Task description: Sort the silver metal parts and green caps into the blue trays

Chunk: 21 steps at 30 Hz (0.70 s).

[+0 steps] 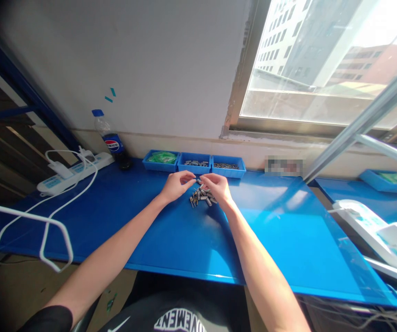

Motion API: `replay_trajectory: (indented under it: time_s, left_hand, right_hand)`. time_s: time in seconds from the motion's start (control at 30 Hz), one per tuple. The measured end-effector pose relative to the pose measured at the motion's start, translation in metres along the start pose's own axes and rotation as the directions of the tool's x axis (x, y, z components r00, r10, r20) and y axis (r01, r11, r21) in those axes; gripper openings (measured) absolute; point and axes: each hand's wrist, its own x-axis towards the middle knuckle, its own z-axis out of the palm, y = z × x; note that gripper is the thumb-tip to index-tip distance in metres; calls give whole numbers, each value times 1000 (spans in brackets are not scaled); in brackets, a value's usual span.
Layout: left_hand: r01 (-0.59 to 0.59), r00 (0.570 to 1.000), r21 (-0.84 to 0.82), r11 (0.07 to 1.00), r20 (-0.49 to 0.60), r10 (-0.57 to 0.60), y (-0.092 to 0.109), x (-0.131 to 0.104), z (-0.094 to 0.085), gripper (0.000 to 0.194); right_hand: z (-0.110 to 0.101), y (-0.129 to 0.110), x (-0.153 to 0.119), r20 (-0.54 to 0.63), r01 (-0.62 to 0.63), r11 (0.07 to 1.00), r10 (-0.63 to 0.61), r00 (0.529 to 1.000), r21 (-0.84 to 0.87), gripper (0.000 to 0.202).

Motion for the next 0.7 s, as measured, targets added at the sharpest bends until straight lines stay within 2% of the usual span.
replay_trajectory:
  time_s: [0.07,0.13,0.23,0.33,0.43,0.57,0.7]
  left_hand:
    - [-10,999,90,996,36,7,-3,-1,-1,14]
    - [-62,992,134,989,120,46,-5,-1,-2,14]
    - [-198,953,163,967,264,150,-8,-3,-2,20]
    - [-283,916,223,933,350,194,-9,-3,-2,26]
    - [-294,913,286,912,367,179,-11,-3,-3,29]
    - [-297,917,326,897,361,173,-10,-3,-4,22]
    - [-254,935,329,910,324,145,-10,-3,-5,20]
  right_hand:
    - [-3,1,2,-102,30,999,-27,994,29,39]
    - [-6,0,4,-176,70,995,-57,983,70,45]
    - [-10,0,5,-204,75,993,-54,977,95,63]
    - [-11,0,5,-189,36,995,-19,982,88,68]
    - [-9,0,4,-163,18,996,-3,987,89,66]
    - [-7,-1,4,-148,3,997,9,989,80,62]
    - [-8,1,4,-144,9,996,3,990,86,60]
